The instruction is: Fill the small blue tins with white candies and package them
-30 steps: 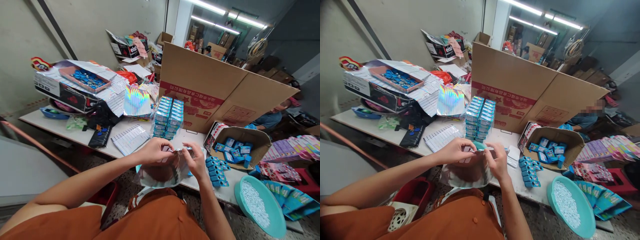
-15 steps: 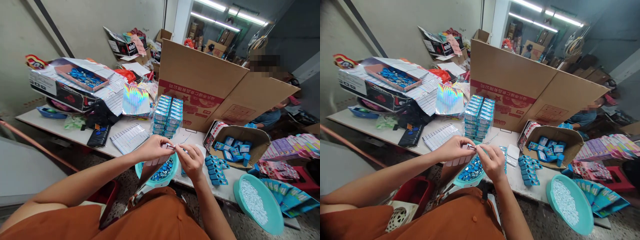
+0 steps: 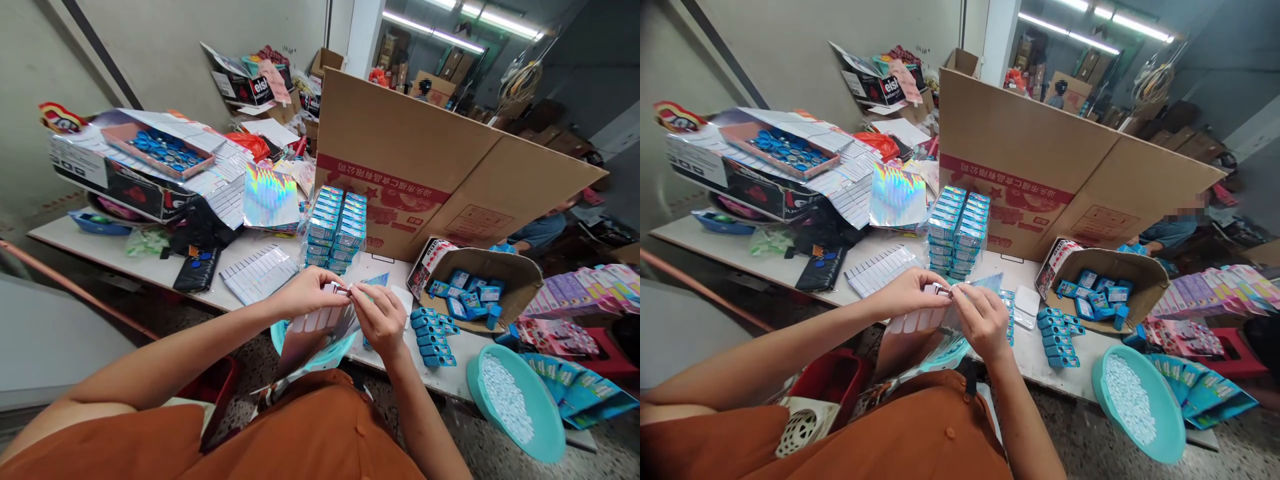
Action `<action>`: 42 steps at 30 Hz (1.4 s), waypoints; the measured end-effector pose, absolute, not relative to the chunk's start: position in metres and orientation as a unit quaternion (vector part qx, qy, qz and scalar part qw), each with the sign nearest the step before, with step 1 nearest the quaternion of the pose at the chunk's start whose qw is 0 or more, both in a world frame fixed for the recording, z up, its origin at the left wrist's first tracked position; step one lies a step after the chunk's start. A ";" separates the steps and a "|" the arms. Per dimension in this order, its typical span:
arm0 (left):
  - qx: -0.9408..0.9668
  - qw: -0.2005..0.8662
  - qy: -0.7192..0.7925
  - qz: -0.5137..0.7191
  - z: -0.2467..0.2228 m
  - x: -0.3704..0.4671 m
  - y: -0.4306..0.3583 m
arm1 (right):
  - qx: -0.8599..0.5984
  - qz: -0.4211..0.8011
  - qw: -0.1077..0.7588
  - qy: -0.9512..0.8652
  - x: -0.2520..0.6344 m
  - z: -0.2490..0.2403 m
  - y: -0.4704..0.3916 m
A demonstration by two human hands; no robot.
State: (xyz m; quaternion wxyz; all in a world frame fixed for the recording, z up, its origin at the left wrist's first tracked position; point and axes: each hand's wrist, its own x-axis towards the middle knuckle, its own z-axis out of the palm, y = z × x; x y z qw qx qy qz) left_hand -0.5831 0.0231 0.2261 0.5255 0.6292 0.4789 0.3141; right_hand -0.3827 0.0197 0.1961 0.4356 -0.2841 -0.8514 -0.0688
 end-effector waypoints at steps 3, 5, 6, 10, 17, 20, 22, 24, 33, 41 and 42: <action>0.619 0.540 0.477 0.313 0.226 -0.583 0.024 | -0.278 -0.064 0.433 -0.855 -0.382 0.196 0.019; 0.614 0.547 0.475 0.313 0.226 -0.583 0.025 | -0.280 -0.056 0.436 -0.854 -0.382 0.196 0.019; 0.613 0.551 0.474 0.311 0.226 -0.583 0.025 | -0.283 -0.051 0.439 -0.851 -0.382 0.196 0.019; 0.619 0.548 0.468 0.313 0.226 -0.581 0.031 | -0.308 -0.027 0.446 -0.840 -0.381 0.197 0.021; 0.645 0.469 0.513 0.316 0.207 -0.593 0.056 | -0.347 0.060 0.424 -0.835 -0.364 0.191 0.019; 0.680 0.403 0.538 0.294 0.179 -0.606 0.076 | -0.398 0.132 0.424 -0.803 -0.341 0.177 0.012; 0.693 0.355 0.563 0.276 0.156 -0.615 0.091 | -0.464 0.183 0.429 -0.753 -0.322 0.161 0.006; 0.706 0.303 0.589 0.252 0.134 -0.621 0.105 | -0.547 0.222 0.429 -0.684 -0.300 0.142 -0.002; 0.678 0.102 0.631 0.362 0.083 -0.583 0.078 | -0.756 0.278 0.362 -0.469 -0.236 0.053 -0.029; 0.488 0.572 0.584 0.305 -0.011 -0.435 0.007 | -0.771 0.324 0.315 -0.448 -0.238 0.011 -0.026; 0.423 0.617 0.593 0.298 -0.022 -0.421 0.004 | -0.770 0.331 0.312 -0.448 -0.238 0.006 -0.024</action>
